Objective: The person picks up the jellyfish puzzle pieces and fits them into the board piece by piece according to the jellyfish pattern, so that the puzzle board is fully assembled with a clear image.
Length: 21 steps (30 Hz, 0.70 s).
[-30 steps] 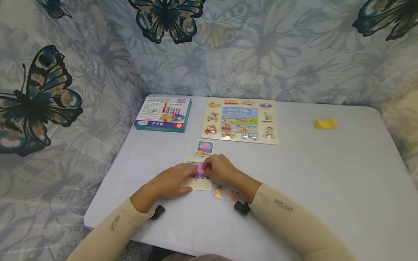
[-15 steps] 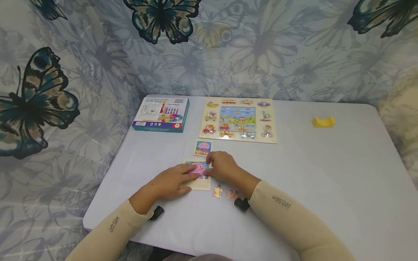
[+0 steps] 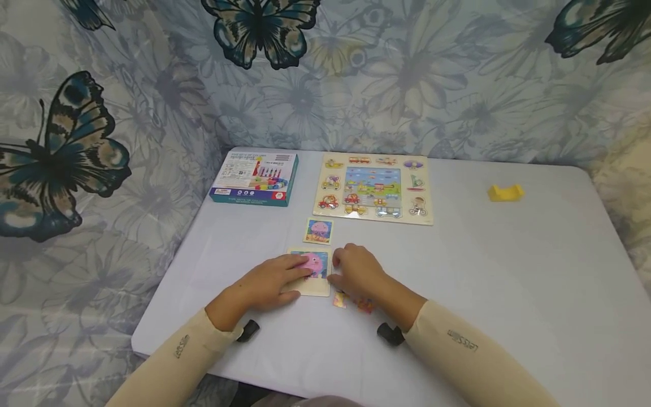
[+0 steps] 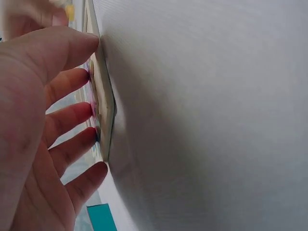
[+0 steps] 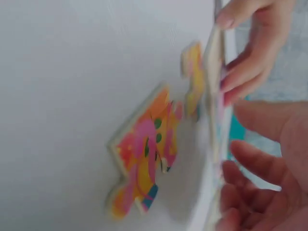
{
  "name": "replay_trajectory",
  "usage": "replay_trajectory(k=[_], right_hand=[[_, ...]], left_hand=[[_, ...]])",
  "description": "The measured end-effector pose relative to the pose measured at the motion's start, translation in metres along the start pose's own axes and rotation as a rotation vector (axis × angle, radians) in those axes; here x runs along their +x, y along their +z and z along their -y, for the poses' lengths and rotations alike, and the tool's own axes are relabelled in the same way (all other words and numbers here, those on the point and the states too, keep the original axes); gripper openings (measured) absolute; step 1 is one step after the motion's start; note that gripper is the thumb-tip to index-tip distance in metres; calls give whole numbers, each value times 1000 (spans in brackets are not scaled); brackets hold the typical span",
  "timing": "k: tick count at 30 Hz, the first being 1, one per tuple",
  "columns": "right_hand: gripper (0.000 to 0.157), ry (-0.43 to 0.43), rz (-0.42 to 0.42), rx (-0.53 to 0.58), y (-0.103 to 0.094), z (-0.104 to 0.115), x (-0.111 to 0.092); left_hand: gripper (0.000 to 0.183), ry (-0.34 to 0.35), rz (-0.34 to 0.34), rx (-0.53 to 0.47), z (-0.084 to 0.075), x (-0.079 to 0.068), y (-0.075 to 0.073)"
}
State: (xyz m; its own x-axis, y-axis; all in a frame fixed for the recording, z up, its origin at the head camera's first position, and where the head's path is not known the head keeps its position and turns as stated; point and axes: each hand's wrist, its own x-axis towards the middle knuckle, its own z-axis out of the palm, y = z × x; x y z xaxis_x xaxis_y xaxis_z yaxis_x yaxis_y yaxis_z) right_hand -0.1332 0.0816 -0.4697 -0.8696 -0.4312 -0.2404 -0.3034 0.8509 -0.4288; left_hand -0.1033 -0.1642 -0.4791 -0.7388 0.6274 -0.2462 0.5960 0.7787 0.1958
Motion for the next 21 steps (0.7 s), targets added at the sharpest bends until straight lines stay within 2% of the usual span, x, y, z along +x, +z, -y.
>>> replay_trajectory(k=[4,8,13,17,21], right_hand=[[35,-29,50,-55,6,3,-24],[32,-83,-2,-75,15,5,-38],[28,-115,-53,-54,19,8,-42],[27,-114,-46,-41,18,10,-42],[23,-96,-5,2,11,12,-41]], left_hand=[[60,-8,4,-13,3,-3,4],[61,-14,-32,-46,10,-10,8],[47,-32,-117,-105,23,-29,14],[32,34,-192,-106,30,-44,19],[32,65,-196,-97,27,-52,21]])
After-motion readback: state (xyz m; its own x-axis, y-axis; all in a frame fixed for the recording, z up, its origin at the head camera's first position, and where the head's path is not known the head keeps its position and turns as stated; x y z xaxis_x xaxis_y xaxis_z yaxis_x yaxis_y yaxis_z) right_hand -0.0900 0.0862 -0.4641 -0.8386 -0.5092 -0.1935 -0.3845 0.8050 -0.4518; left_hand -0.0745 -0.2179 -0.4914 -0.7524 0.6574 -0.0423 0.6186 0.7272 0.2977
